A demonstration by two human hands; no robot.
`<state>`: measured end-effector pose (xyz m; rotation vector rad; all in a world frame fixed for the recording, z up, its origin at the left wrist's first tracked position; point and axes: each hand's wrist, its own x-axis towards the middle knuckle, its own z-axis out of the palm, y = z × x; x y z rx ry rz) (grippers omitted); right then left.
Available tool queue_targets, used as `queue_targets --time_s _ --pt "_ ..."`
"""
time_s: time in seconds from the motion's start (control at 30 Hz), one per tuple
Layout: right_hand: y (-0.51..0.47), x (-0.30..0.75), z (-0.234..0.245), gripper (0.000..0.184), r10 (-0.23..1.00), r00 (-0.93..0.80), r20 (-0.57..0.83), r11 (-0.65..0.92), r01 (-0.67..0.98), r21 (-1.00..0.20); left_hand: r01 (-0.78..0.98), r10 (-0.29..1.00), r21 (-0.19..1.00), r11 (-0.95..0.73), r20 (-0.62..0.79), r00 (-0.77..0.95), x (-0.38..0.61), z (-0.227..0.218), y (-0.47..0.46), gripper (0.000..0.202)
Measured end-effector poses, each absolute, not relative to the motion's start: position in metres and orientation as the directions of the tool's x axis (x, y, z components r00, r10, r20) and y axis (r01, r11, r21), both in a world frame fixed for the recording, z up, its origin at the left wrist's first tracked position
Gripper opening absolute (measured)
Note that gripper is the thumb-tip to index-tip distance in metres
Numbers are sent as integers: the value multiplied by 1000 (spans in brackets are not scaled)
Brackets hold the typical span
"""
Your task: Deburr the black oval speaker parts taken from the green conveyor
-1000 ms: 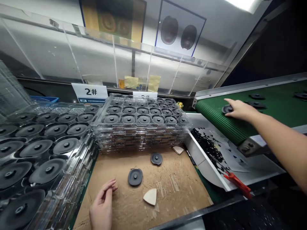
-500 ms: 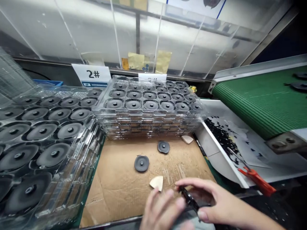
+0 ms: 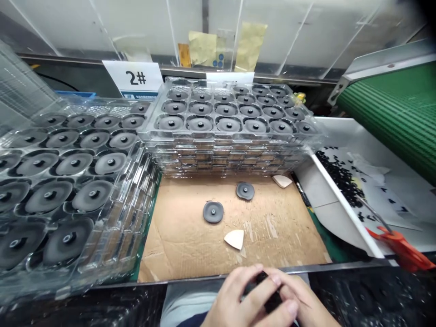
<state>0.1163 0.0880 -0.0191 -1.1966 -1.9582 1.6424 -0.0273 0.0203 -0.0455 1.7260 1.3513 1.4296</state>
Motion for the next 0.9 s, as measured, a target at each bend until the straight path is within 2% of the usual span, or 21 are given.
queue_targets --time_s 0.07,0.1,0.13,0.17,0.2,0.23,0.27,0.33,0.4,0.5,0.67,0.77,0.83,0.9 --pt "96 107 -24 61 734 -656 -174 184 439 -879 260 921 889 -377 391 -3 -40 -54 15 57" --pt "102 102 -27 57 745 -649 -152 230 464 -856 171 938 926 -336 345 -23 -47 -57 12 59" --pt "108 96 -32 50 771 -621 -140 246 492 -835 55 966 971 -232 236 -107 -53 -60 10 60" --pt "114 92 -38 43 802 -583 -131 247 523 -815 -100 976 991 -88 66 -207 -59 -60 7 63" --pt "119 87 -47 37 829 -548 -114 257 553 -793 -287 956 957 44 -123 -265 -64 -58 5 63" --pt "123 83 -57 35 851 -518 -89 269 575 -773 -474 917 870 139 -294 -271 -69 -55 3 61" --pt "124 80 -67 33 865 -498 -63 283 588 -758 -627 884 757 185 -407 -231 -74 -51 2 59" --pt "121 75 -88 28 870 -493 -1 325 576 -750 -809 858 555 192 -496 -137 -84 -44 0 56" --pt "114 72 -100 23 849 -524 61 379 524 -763 -872 852 458 175 -515 -99 -91 -41 -1 56" --pt "111 66 -92 20 798 -590 128 446 433 -783 -886 852 426 182 -518 -74 -95 -43 0 59" --pt "112 42 -15 21 803 -564 192 463 388 -797 -889 840 419 183 -536 -80 -89 -40 8 65" --pt "99 29 23 25 703 -644 304 588 284 -758 -879 847 433 200 -527 -67 -85 -32 14 57" --pt "93 25 33 23 618 -741 263 597 224 -770 -880 847 435 193 -526 -74 -84 -28 18 52" --pt "93 21 33 19 583 -788 197 576 229 -785 -881 833 439 176 -543 -104 -81 -24 21 47"
